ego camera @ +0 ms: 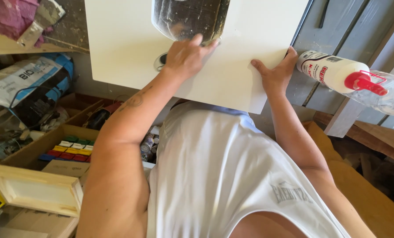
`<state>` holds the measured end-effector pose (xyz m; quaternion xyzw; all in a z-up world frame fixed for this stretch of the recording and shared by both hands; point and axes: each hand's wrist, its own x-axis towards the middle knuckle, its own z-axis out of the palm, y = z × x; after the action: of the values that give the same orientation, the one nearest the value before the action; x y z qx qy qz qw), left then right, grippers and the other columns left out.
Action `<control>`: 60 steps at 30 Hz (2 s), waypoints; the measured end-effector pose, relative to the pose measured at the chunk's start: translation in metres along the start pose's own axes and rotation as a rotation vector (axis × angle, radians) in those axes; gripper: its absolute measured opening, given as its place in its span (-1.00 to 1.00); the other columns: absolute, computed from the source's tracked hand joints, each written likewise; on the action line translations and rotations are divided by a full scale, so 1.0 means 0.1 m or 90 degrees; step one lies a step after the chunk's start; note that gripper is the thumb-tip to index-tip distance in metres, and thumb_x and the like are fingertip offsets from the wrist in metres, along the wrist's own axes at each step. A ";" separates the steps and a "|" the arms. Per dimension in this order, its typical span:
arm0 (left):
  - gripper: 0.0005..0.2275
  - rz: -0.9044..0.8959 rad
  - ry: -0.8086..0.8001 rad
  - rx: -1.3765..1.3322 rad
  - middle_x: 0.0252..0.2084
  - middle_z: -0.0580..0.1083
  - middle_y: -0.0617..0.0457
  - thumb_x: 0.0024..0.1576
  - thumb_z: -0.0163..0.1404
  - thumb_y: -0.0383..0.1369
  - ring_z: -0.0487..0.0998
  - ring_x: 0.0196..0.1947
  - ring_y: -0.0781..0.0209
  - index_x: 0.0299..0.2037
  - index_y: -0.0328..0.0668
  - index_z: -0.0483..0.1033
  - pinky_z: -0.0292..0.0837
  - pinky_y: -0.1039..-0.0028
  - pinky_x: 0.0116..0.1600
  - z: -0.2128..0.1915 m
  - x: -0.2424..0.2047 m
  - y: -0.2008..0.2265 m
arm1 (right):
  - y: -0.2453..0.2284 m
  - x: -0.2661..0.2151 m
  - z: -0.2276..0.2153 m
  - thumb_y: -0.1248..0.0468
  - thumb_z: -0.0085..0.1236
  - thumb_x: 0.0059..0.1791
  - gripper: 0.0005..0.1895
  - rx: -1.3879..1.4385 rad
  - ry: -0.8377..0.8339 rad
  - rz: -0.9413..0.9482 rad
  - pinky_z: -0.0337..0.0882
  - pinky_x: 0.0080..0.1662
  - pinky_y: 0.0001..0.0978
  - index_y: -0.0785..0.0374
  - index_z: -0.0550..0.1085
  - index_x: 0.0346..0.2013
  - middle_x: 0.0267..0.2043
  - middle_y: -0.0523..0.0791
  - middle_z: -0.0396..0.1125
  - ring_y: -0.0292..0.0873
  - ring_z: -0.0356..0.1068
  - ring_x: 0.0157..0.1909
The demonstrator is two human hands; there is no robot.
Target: Applying wood filler to a cutout in a white panel using a putty knife and smoothing it with a cloth and fingers.
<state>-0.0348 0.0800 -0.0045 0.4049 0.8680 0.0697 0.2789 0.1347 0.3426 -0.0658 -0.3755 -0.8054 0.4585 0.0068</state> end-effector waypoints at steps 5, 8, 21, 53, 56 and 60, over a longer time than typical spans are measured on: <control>-0.49 0.076 0.217 -0.034 -0.46 0.21 0.04 0.31 -0.11 -0.64 0.18 -0.73 0.13 0.42 0.13 0.43 0.10 0.28 -0.72 0.19 0.04 0.03 | -0.10 -0.24 0.12 -0.11 0.48 0.12 0.16 -0.379 0.018 -0.116 0.05 0.44 0.27 0.38 -0.16 0.57 0.57 0.21 -0.12 0.34 -0.10 0.57; -0.50 0.009 0.348 -0.041 -0.30 0.41 0.02 0.41 0.00 -0.51 0.17 -0.63 0.40 0.51 0.26 0.29 0.12 0.65 -0.63 0.37 -0.21 -0.28 | -0.31 -0.32 0.23 -0.39 0.08 0.27 0.16 -0.444 -0.074 -0.273 -0.20 0.66 0.22 0.36 -0.30 0.65 0.71 0.15 -0.51 0.24 -0.51 0.72; -0.58 -0.014 0.259 -0.070 -0.37 0.35 0.06 0.30 0.04 -0.47 0.27 -0.65 0.25 0.35 0.20 0.53 0.31 0.46 -0.65 0.39 -0.41 -0.06 | -0.64 -0.67 0.67 0.01 0.23 0.12 -0.67 0.006 -0.479 -0.653 0.46 -0.03 -0.12 0.09 0.63 0.07 -0.10 -0.12 0.57 0.02 0.53 -0.08; -0.31 -0.218 -0.024 -0.111 0.31 0.29 -0.49 0.16 -0.31 -0.69 0.50 -0.55 -0.08 0.55 0.04 0.13 0.44 0.17 -0.49 0.24 0.02 0.54 | -0.03 -0.45 -0.23 -0.04 0.47 -0.10 -0.09 -0.034 -0.087 0.059 0.39 0.10 -0.06 0.28 0.15 0.30 0.26 -0.01 0.23 0.03 0.31 0.23; -0.32 -0.200 0.058 -0.125 -0.06 0.37 -0.31 0.15 -0.30 -0.73 0.45 -0.58 -0.05 0.54 -0.07 0.17 0.39 0.19 -0.54 0.27 0.23 0.51 | 0.09 -0.42 -0.19 -0.10 0.46 -0.12 -0.09 -0.044 -0.078 0.026 0.38 0.08 -0.07 0.28 0.16 0.26 0.23 -0.02 0.22 0.03 0.31 0.21; -0.30 -0.233 -0.010 -0.125 0.35 0.26 -0.56 0.16 -0.32 -0.71 0.54 -0.54 -0.02 0.57 0.01 0.06 0.43 0.25 -0.54 0.14 0.13 0.59 | 0.05 -0.42 -0.21 -0.04 0.48 -0.11 -0.11 -0.039 -0.083 0.030 0.38 0.07 -0.06 0.28 0.16 0.26 0.22 0.00 0.24 0.05 0.32 0.20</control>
<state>0.0054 0.1275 -0.0016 0.2117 0.9139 0.0990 0.3319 0.1756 0.3338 -0.0431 -0.3642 -0.8086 0.4571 -0.0679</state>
